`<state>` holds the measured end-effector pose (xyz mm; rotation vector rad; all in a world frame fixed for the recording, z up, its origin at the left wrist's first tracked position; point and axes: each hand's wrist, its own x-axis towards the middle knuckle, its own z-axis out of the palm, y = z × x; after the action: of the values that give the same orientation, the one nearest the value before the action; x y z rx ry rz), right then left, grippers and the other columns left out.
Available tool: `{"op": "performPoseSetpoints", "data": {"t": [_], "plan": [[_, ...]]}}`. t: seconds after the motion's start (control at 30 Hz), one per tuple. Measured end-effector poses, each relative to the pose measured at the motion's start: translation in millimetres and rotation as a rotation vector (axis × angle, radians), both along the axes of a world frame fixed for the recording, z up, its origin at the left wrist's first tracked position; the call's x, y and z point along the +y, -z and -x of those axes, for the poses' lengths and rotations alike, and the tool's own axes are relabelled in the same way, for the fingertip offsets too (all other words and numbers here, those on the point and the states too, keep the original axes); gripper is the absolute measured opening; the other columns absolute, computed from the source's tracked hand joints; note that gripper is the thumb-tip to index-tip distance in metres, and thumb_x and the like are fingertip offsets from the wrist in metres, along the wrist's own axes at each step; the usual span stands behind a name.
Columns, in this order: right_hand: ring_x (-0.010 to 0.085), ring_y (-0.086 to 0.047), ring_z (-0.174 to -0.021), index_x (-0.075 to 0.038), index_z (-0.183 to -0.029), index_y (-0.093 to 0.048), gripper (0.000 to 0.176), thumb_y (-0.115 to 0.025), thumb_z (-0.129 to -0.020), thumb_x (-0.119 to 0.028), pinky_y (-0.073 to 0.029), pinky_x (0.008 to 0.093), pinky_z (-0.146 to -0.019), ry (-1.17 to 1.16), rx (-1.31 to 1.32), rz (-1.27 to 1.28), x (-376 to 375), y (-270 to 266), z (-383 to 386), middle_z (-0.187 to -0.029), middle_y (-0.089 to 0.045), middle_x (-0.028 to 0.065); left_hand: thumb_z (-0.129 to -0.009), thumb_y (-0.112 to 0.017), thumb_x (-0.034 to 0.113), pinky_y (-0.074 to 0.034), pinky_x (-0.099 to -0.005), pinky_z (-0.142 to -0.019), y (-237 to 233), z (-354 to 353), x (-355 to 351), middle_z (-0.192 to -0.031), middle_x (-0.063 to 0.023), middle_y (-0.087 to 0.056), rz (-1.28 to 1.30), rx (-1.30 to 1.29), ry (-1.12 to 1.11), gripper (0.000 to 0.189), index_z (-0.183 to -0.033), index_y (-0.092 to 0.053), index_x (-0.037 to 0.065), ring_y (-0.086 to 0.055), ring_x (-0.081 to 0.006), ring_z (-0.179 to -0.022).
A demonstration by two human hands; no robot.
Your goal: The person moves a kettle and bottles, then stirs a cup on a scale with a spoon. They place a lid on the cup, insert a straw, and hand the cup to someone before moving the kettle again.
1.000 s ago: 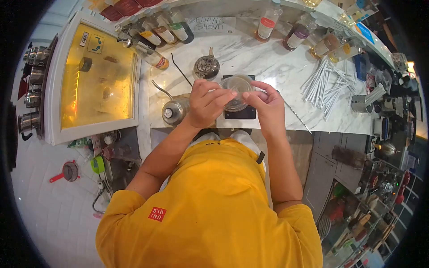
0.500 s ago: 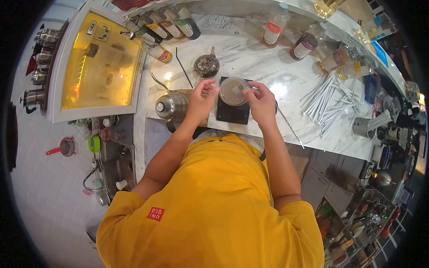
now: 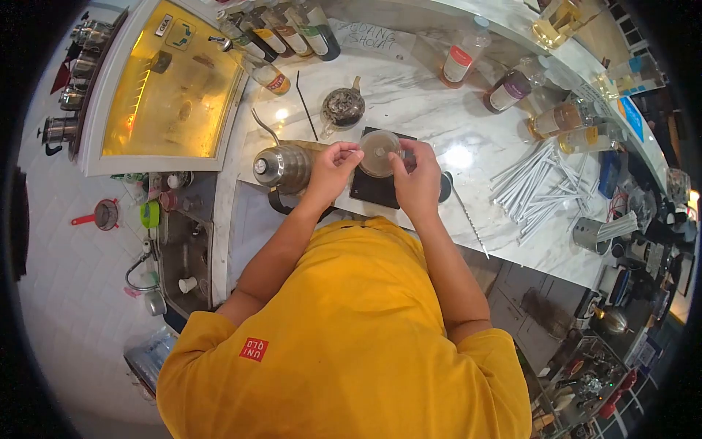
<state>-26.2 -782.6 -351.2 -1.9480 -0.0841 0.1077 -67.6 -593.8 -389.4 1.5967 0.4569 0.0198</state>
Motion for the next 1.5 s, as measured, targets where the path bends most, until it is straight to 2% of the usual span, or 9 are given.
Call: {"op": "performPoseSetpoints", "data": {"t": [0.07, 0.2, 0.3, 0.5, 0.7, 0.8, 1.07, 1.3, 1.5], "plan": [[0.015, -0.065, -0.073, -0.001, -0.124, -0.069, 0.036, -0.077, -0.091, -0.014, -0.052, 0.03, -0.067, 0.029, -0.135, 0.014, 0, 5, 0, -0.095, -0.071, 0.0082, -0.095, -0.076, 0.019, -0.051, -0.0243, -0.071, 0, 0, -1, -0.087, -0.0005, -0.07, -0.006, -0.006, -0.006, 0.025, -0.11, -0.071, 0.0, -0.061, -0.0069, -0.077], [0.0128, -0.065, -0.075, -0.001, -0.122, -0.07, 0.034, -0.077, -0.091, -0.013, -0.052, 0.029, -0.065, 0.043, 0.056, -0.053, -4, 13, -4, -0.094, -0.07, 0.0061, -0.095, -0.077, 0.019, -0.05, -0.0239, -0.071, -7, -2, -5, -0.084, -0.0001, -0.07, 0.017, 0.011, -0.014, 0.025, -0.112, -0.071, 0.001, -0.06, -0.0066, -0.075], [0.0115, -0.064, -0.074, -0.001, -0.121, -0.07, 0.033, -0.077, -0.091, -0.013, -0.052, 0.0279, -0.065, 0.013, 0.181, -0.137, -6, 19, -8, -0.093, -0.069, 0.0046, -0.094, -0.077, 0.017, -0.051, -0.0254, -0.073, -8, -3, -2, -0.091, -0.0023, -0.071, -0.021, 0.002, 0.02, 0.03, -0.122, -0.071, 0.005, -0.061, -0.0083, -0.078], [0.0096, -0.063, -0.074, -0.001, -0.119, -0.07, 0.032, -0.077, -0.093, -0.017, -0.05, 0.0257, -0.064, -0.032, 0.196, -0.159, -10, 19, -14, -0.09, -0.067, 0.0031, -0.094, -0.075, 0.012, -0.05, -0.0266, -0.082, -31, -7, 4, -0.119, -0.0067, -0.07, -0.379, -0.189, 0.252, 0.05, -0.143, -0.065, 0.012, -0.059, -0.011, -0.09], [0.0094, -0.063, -0.075, -0.001, -0.115, -0.07, 0.03, -0.077, -0.094, -0.021, -0.05, 0.0262, -0.065, -0.06, 0.206, -0.279, -14, 35, -22, -0.088, -0.066, 0.0025, -0.084, -0.086, 0.02, -0.053, -0.0321, -0.087, -36, -8, 7, -0.124, -0.0091, -0.071, -0.541, -0.22, 0.329, 0.06, -0.141, -0.066, 0.012, -0.063, -0.0199, -0.095], [0.0099, -0.064, -0.076, -0.001, -0.111, -0.071, 0.028, -0.077, -0.094, -0.022, -0.05, 0.0265, -0.067, -0.063, 0.211, -0.261, -12, 26, -23, -0.088, -0.067, 0.0025, -0.075, -0.092, 0.031, -0.053, -0.036, -0.088, -38, -7, 3, -0.116, -0.009, -0.072, -0.52, -0.258, 0.29, 0.069, -0.137, -0.068, 0.015, -0.063, -0.0245, -0.093], [0.0102, -0.065, -0.076, -0.001, -0.095, -0.072, 0.022, -0.077, -0.093, -0.023, -0.051, 0.0286, -0.068, -0.087, 0.227, -0.202, -12, 27, -37, -0.083, -0.073, 0.0052, -0.072, -0.093, 0.032, -0.053, -0.0362, -0.088, -36, -7, 3, -0.118, -0.0092, -0.072, -0.573, -0.255, 0.289, 0.072, -0.137, -0.068, 0.012, -0.063, -0.0248, -0.094], [0.0096, -0.062, -0.073, 0.0, -0.098, -0.071, 0.021, -0.075, -0.096, -0.021, -0.05, 0.0273, -0.068, -0.087, 0.188, -0.253, -11, 37, -35, -0.083, -0.072, 0.005, -0.073, -0.094, 0.026, -0.054, -0.0321, -0.084, -38, -5, 0, -0.119, -0.0075, -0.073, -0.589, -0.243, 0.278, 0.072, -0.139, -0.068, 0.012, -0.063, -0.0194, -0.091], [0.0068, -0.06, -0.074, 0.0, -0.104, -0.069, 0.021, -0.072, -0.1, -0.02, -0.05, 0.0248, -0.068, -0.06, 0.105, -0.292, -7, 45, -26, -0.083, -0.071, 0.0029, -0.073, -0.093, 0.033, -0.055, -0.0337, -0.084, -36, -4, -2, -0.118, -0.0091, -0.072, -0.555, -0.247, 0.269, 0.073, -0.138, -0.067, 0.013, -0.066, -0.0226, -0.092]]}}
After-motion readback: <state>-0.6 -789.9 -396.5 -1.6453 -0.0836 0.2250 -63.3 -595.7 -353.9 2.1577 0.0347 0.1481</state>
